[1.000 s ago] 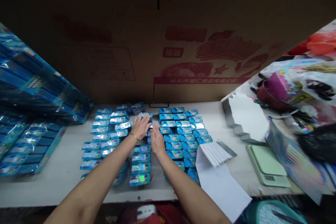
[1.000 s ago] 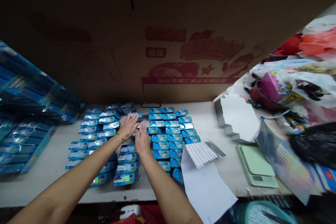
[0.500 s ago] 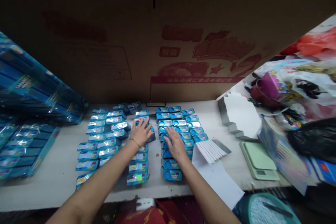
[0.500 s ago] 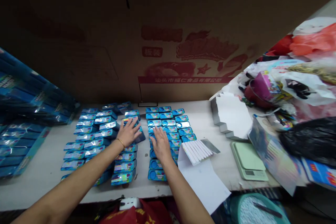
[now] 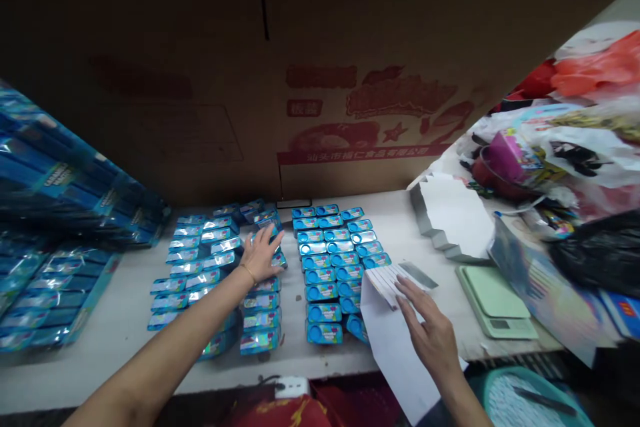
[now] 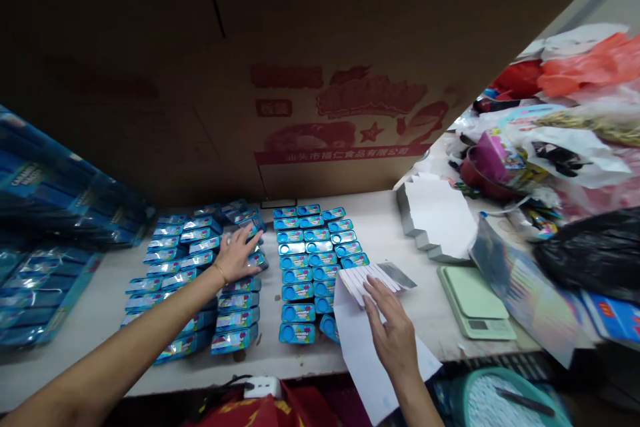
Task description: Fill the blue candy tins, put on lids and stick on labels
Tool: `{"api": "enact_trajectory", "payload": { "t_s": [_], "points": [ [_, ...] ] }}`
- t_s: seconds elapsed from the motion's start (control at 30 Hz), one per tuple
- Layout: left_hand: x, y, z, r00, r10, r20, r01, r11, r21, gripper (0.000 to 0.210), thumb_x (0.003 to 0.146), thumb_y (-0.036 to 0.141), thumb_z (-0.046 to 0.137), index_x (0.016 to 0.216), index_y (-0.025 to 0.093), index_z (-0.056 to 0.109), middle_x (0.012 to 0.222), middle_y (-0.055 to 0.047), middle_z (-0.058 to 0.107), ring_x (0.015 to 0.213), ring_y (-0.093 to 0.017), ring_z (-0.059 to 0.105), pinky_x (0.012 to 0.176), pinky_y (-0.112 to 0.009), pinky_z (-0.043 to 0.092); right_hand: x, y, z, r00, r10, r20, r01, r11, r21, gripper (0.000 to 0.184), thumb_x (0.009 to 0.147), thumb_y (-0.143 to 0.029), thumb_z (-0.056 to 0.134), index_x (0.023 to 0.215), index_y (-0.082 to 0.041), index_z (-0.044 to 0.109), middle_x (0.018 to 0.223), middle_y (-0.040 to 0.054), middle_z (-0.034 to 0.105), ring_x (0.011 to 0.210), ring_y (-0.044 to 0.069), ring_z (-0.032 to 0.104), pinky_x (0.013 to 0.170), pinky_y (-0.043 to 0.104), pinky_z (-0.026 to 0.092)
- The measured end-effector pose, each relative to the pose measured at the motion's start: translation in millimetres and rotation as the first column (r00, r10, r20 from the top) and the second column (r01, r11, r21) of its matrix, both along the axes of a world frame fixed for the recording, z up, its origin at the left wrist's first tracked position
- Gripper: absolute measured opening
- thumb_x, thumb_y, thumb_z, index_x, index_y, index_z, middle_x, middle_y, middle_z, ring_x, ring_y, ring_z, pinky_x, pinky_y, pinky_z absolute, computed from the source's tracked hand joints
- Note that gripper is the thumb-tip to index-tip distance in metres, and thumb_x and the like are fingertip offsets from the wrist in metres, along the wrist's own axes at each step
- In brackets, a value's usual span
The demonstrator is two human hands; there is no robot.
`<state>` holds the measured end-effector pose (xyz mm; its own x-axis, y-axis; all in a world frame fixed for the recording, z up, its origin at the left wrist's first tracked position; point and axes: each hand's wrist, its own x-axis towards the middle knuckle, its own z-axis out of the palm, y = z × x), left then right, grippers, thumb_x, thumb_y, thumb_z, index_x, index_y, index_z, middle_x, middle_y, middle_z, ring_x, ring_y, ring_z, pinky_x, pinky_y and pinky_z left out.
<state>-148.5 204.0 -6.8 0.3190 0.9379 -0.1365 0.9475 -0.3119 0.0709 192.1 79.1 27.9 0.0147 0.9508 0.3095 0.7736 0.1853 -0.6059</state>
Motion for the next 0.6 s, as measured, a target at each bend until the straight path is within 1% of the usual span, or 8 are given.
{"api": "enact_trajectory", "payload": {
  "t_s": [0.1, 0.23, 0.3, 0.37, 0.43, 0.5, 0.53, 0.6],
  "points": [
    [10, 32, -2.3, 0.999, 0.011, -0.046, -0.016, 0.995, -0.1, 0.107, 0.043, 0.064, 0.059, 0.133, 0.025, 0.017, 0.142, -0.01, 0.001, 0.125, -0.039, -0.003, 0.093, -0.06, 0.002, -13, -2, 2.5, 1.0, -0.016, -0.02, 0.016, 1.0, 0.008, 0.03, 0.082, -0.028, 0.043, 0.108, -0.021, 0.055, 0.115, 0.0083, 0.053, 0.109, 0.022, 0.046, 0.093, 0.045, 0.038],
    [25, 58, -11.9, 0.993, 0.056, -0.107, -0.084, 0.955, -0.284, 0.104, 0.045, 0.069, 0.052, 0.133, 0.024, 0.02, 0.142, -0.012, 0.0, 0.123, -0.044, -0.005, 0.086, -0.068, 0.004, -23, -10, -0.1, 1.0, 0.012, 0.007, -0.012, 1.0, 0.017, 0.03, 0.082, -0.027, 0.043, 0.109, -0.022, 0.055, 0.118, 0.0081, 0.051, 0.111, 0.022, 0.044, 0.092, 0.045, 0.038],
    [29, 56, -13.9, 0.991, 0.043, -0.13, -0.08, 0.954, -0.289, 0.097, 0.047, 0.065, 0.053, 0.131, 0.025, 0.026, 0.142, -0.011, 0.001, 0.124, -0.044, -0.003, 0.085, -0.069, 0.006, -20, -15, -5.7, 0.999, 0.017, 0.037, -0.017, 1.0, 0.011, 0.03, 0.082, -0.025, 0.043, 0.109, -0.022, 0.054, 0.119, 0.0079, 0.05, 0.112, 0.022, 0.043, 0.093, 0.045, 0.038],
    [27, 47, -12.5, 0.989, -0.024, -0.143, -0.018, 0.959, -0.283, 0.082, 0.05, 0.06, 0.054, 0.124, 0.027, 0.038, 0.142, -0.008, 0.004, 0.124, -0.043, -0.003, 0.085, -0.069, 0.007, -13, -19, -11.5, 0.998, 0.009, 0.065, -0.01, 1.0, 0.008, 0.03, 0.082, -0.024, 0.043, 0.109, -0.021, 0.054, 0.118, 0.0082, 0.051, 0.112, 0.022, 0.044, 0.092, 0.045, 0.039],
    [18, 37, -9.6, 0.983, -0.108, -0.147, 0.063, 0.957, -0.283, 0.065, 0.054, 0.053, 0.054, 0.114, 0.029, 0.05, 0.142, -0.004, 0.008, 0.124, -0.042, -0.002, 0.085, -0.068, 0.009, -3, -21, -14.4, 0.996, -0.011, 0.089, 0.009, 1.0, 0.018, 0.029, 0.082, -0.024, 0.044, 0.108, -0.02, 0.055, 0.115, 0.009, 0.053, 0.111, 0.021, 0.045, 0.091, 0.044, 0.04],
    [5, 29, -8.1, 0.978, -0.145, -0.153, 0.097, 0.954, -0.283, 0.055, 0.056, 0.045, 0.054, 0.108, 0.029, 0.055, 0.142, -0.001, 0.01, 0.125, -0.041, 0.0, 0.085, -0.068, 0.012, 9, -21, -13.5, 0.992, -0.039, 0.116, 0.035, 0.999, 0.032, 0.028, 0.082, -0.024, 0.043, 0.106, -0.02, 0.056, 0.114, 0.0095, 0.054, 0.111, 0.021, 0.045, 0.09, 0.043, 0.041],
    [-2, 27, -8.6, 0.979, -0.137, -0.154, 0.091, 0.958, -0.27, 0.055, 0.056, 0.044, 0.054, 0.109, 0.029, 0.054, 0.142, -0.001, 0.01, 0.125, -0.04, 0.0, 0.086, -0.067, 0.013, 15, -21, -12.2, 0.99, -0.046, 0.134, 0.042, 0.999, 0.031, 0.029, 0.082, -0.024, 0.042, 0.107, -0.02, 0.055, 0.114, 0.0094, 0.054, 0.112, 0.021, 0.044, 0.09, 0.043, 0.041],
    [-13, 27, -11.9, 0.98, -0.031, -0.196, -0.015, 0.974, -0.226, 0.056, 0.058, 0.044, 0.052, 0.111, 0.026, 0.053, 0.142, -0.004, 0.009, 0.125, -0.04, -0.001, 0.084, -0.068, 0.015, 26, -19, -10.4, 0.981, -0.031, 0.194, 0.031, 1.0, 0.006, 0.034, 0.081, -0.022, 0.041, 0.115, -0.02, 0.049, 0.117, 0.0086, 0.052, 0.116, 0.02, 0.039, 0.091, 0.042, 0.039]
  ]
}}
